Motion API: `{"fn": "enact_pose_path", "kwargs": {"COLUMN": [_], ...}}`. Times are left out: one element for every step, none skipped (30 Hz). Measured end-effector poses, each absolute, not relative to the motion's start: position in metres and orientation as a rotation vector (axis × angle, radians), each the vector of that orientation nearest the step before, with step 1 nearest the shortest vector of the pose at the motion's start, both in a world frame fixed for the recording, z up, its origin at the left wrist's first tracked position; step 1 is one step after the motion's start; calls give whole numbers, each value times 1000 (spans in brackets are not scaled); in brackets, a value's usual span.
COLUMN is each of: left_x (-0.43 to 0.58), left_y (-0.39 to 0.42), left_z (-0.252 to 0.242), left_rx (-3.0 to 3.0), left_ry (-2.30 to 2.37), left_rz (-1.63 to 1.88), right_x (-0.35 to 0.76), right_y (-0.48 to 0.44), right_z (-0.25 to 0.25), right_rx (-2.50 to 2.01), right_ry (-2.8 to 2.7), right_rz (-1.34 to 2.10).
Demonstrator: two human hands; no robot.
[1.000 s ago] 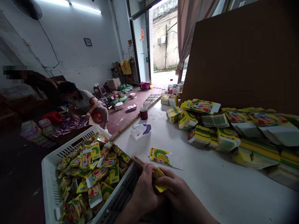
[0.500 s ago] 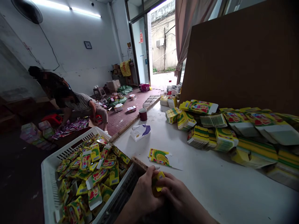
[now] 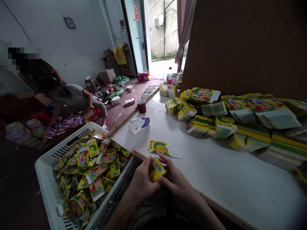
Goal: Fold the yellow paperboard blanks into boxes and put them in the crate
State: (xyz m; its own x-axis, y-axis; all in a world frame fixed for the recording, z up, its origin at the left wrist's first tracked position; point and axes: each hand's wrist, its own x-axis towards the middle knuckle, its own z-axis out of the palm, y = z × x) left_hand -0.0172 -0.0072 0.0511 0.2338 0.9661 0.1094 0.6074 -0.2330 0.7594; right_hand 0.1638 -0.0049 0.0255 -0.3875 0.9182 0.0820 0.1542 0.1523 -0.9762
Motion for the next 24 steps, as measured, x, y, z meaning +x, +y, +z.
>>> {"fn": "enact_pose_path", "kwargs": {"left_x": [-25,-35,-45,-54,-62,-68,-71,-71,-70,-66,-62,-57,-52,-48,-44,-41,-38,-36,-34,-33,-31,-30,-29,-28], "left_y": [-4,1,5,10,13,15,16,16,15,13,11,10,9,8,7,7,7,6,6,5,4,3,2,1], "left_z": [52,52,53,54,54,54,52,50,47,44,40,37,35,33,32,32,32,33,35,36,37,38,39,38], "left_rx": [1944,1962,1960,1948,1940,1938,1949,1969,1989,2003,2002,1980,1943,1903,1855,1808,1770,1744,1723,1701,1682,1668,1644,1613], "left_ry": [1547,1691,1905,2114,2259,2341,2361,2326,2258,2180,2110,2045,1990,1949,1906,1858,1806,1753,1701,1650,1609,1577,1540,1501], "left_rz": [861,952,1115,1253,1329,1380,1386,1364,1332,1292,1254,1223,1197,1176,1160,1141,1122,1104,1089,1075,1065,1058,1051,1042], "right_x": [169,175,181,186,189,190,189,185,180,174,168,162,158,155,153,152,152,152,153,154,155,156,158,160], "right_y": [0,7,14,21,28,35,41,47,51,54,56,58,58,59,59,58,58,58,58,58,58,57,56,55], "right_z": [23,22,20,18,16,14,12,10,7,5,3,1,0,0,0,0,1,1,2,2,2,3,3,4], "right_rx": [-1118,-1225,-1347,-1461,-1547,-1603,-1637,-1666,-1692,-1717,-1740,-1763,-1782,-1796,-1804,-1809,-1812,-1815,-1815,-1809,-1796,-1775,-1747,-1714], "right_ry": [-1700,-1715,-1724,-1728,-1725,-1725,-1737,-1767,-1806,-1846,-1883,-1914,-1940,-1962,-1979,-1991,-1997,-1994,-1984,-1969,-1950,-1927,-1899,-1866], "right_rz": [1226,1118,993,876,786,732,704,676,652,632,614,600,587,578,571,567,565,565,566,571,579,589,603,620]}}
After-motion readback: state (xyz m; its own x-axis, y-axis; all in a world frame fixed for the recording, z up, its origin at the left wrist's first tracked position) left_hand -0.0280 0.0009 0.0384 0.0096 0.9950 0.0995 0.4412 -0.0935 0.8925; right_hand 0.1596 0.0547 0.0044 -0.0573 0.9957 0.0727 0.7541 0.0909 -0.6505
